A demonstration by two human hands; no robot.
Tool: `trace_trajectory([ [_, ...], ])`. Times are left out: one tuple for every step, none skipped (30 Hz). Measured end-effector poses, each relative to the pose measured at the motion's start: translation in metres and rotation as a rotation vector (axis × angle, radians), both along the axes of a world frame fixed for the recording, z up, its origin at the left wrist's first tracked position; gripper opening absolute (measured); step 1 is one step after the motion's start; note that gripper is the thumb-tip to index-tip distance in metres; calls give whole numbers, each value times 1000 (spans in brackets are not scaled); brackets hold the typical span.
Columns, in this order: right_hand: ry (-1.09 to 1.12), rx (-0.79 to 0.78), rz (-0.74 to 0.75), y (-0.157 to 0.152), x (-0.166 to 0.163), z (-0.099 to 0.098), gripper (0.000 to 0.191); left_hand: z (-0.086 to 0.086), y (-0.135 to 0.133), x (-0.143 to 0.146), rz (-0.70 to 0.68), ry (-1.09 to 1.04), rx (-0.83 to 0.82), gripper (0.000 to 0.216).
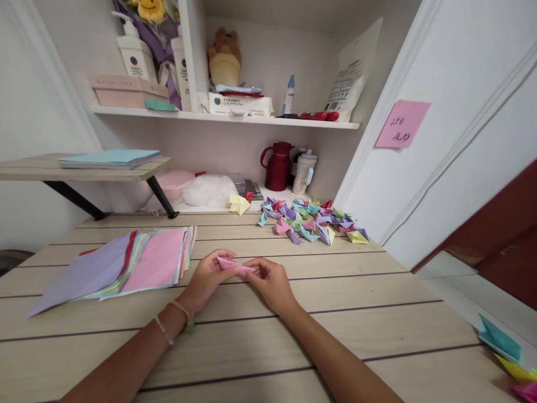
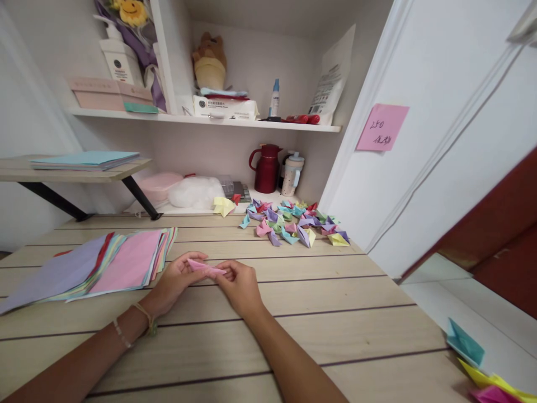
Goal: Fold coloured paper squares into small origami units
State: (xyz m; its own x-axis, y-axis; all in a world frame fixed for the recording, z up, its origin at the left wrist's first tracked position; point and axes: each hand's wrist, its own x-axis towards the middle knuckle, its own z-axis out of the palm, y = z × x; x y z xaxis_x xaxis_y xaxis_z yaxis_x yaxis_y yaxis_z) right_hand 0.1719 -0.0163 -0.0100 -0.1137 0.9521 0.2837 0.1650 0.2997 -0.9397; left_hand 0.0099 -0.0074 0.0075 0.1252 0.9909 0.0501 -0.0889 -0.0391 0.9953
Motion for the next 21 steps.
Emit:
trace_trajectory([
  [-19, 20, -12, 0, 1, 1, 20, 0, 0, 1, -6, 28, 5, 28],
  [-40, 43, -26, -1, 2, 3, 19, 0, 0, 1, -9, 53, 9, 26],
  [-62, 68, -40, -1, 3, 4, 17, -1, 0, 2, -5, 70, 15, 24],
  [-78, 93, -51, -1, 4, 4, 16, -2, 0, 2, 3, 78, 19, 22],
  [-85, 112, -55, -2, 4, 5, 15, -2, 0, 2, 11, 79, 21, 21],
  [-81, 118, -46, -2, 4, 4, 15, -3, 1, 2, 20, 77, 21, 21],
  [-64, 112, -25, -2, 3, 4, 16, -3, 1, 2, 25, 71, 18, 20],
  [-39, 96, 10, -3, 3, 4, 18, -3, 1, 2, 21, 63, 14, 20],
  [-13, 76, 43, -3, 2, 3, 20, -3, 0, 2, 12, 53, 8, 21],
  [4, 59, 67, -3, 1, 3, 23, -3, 0, 2, 3, 43, 2, 21],
  [9, 49, 76, -4, 0, 3, 23, -3, -1, 2, -3, 34, -1, 22],
  [7, 47, 69, -4, -1, 3, 22, -3, -1, 3, -5, 27, -2, 22],
  [-2, 47, 56, -4, -2, 3, 20, -3, -2, 3, -1, 24, -1, 23],
  [-14, 49, 43, -4, -2, 4, 19, -3, -2, 4, 10, 24, 2, 23],
  [-25, 53, 34, -4, -2, 5, 19, -3, -2, 4, 25, 25, 6, 23],
  [-35, 61, 30, -4, -2, 5, 19, -3, -2, 4, 34, 25, 8, 23],
  [-48, 75, 24, -4, -2, 6, 18, -4, -2, 4, 41, 24, 11, 23],
  [-66, 96, 14, -4, -1, 6, 18, -4, -1, 3, 40, 23, 12, 23],
  [-85, 123, 2, -4, 0, 7, 18, -5, 0, 2, 41, 17, 11, 23],
  [-101, 151, -3, -3, 2, 7, 21, -6, 1, 2, 51, 5, 9, 24],
  [-113, 178, 2, -3, 4, 7, 24, -6, 3, 1, 67, -16, 4, 26],
])
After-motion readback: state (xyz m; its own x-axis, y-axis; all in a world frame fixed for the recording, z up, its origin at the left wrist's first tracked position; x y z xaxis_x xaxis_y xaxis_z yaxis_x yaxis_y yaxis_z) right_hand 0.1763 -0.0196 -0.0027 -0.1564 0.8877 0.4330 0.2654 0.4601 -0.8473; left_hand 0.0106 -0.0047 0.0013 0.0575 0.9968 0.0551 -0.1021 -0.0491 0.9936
